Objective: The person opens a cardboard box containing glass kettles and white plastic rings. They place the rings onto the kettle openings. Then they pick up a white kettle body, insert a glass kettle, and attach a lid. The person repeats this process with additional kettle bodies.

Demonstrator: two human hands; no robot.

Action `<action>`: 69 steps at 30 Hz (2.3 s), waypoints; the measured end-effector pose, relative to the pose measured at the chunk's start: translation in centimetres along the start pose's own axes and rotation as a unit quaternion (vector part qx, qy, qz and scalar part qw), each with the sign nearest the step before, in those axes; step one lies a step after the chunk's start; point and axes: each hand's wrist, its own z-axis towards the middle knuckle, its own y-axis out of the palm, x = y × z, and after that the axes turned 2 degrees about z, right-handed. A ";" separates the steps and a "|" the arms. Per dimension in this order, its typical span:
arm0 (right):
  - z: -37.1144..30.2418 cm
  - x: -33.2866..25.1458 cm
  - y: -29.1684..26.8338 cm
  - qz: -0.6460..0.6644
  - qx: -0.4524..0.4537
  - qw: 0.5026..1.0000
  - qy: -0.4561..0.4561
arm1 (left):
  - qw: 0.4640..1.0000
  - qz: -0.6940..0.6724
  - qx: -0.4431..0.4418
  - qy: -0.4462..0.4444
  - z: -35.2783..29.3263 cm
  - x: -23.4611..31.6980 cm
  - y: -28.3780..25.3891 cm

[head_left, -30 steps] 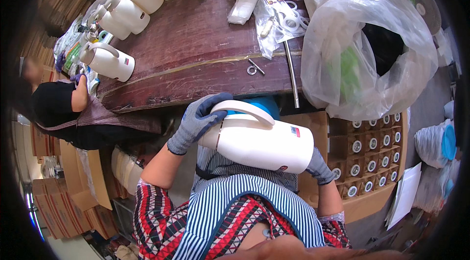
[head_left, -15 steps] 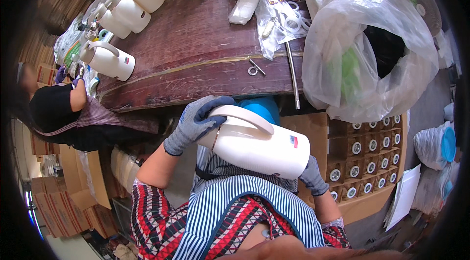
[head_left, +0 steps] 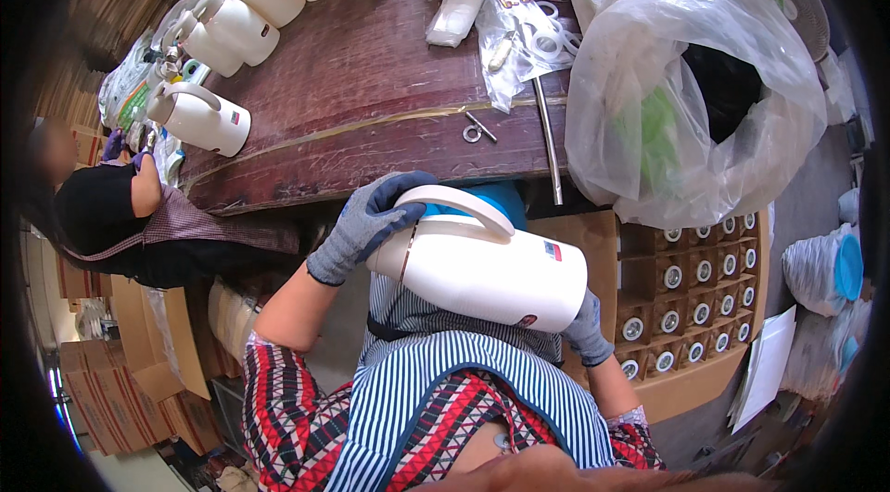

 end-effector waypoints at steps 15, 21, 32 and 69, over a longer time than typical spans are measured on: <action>-0.3 -2.5 -1.1 0.163 -0.041 0.976 0.138 | 1.000 0.030 -0.003 0.001 -0.7 2.0 0.7; 0.0 -0.1 -1.4 0.113 -0.067 0.988 0.079 | 0.999 0.032 0.000 0.001 -0.2 1.4 1.3; -0.3 -2.2 -0.7 0.085 -0.130 0.985 0.073 | 0.988 0.140 -0.030 0.057 -0.2 3.0 1.4; 0.3 -4.5 -1.1 0.113 -0.142 0.966 0.183 | 1.000 -0.006 0.007 0.014 -1.9 -1.9 0.3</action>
